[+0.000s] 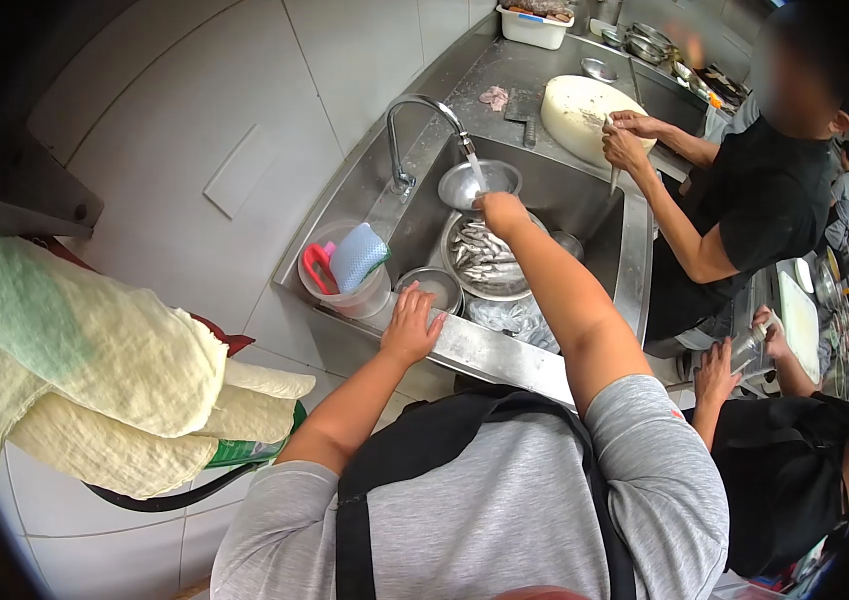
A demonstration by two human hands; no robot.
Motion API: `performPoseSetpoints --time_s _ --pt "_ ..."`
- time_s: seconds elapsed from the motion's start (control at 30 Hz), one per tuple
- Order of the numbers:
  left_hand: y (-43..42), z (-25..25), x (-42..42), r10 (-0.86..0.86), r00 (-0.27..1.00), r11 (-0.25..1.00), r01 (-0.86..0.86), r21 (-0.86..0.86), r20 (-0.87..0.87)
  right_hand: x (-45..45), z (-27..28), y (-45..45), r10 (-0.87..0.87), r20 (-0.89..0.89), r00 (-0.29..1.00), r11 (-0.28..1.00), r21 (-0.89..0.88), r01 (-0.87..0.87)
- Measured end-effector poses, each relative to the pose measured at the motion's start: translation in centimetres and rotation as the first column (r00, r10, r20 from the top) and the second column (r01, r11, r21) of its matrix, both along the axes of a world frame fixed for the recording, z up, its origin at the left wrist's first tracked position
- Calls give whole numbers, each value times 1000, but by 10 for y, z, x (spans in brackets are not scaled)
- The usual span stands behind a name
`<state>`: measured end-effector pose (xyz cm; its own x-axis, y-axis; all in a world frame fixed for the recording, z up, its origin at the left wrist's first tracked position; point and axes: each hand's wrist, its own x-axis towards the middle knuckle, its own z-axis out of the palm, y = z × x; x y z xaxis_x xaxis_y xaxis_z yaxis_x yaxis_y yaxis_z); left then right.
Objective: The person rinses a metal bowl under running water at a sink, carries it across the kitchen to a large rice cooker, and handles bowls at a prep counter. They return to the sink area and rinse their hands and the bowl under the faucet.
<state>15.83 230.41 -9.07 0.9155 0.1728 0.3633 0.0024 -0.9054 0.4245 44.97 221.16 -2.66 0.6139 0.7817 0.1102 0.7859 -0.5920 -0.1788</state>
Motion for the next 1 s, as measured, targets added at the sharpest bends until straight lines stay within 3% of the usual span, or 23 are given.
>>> performPoseSetpoints --time_s 0.07,0.1,0.2,0.67,1.0 --pt "-1 -1 1 1 1000 1000 -1 4 8 7 -2 -2 2 -8 1000 993 118 -1" --pt "-1 -1 1 2 1000 1000 -2 10 7 3 6 -7 15 82 997 989 143 -27" --pt "0 -1 1 9 1000 1000 -9 13 2 13 8 -9 21 58 998 977 209 -33" --pt "-1 -2 0 21 998 1000 -21 1 -56 1 16 -16 72 38 997 934 348 -81" --pt "-2 -1 0 29 998 1000 -28 11 -52 0 13 -14 89 119 989 957 264 -118"
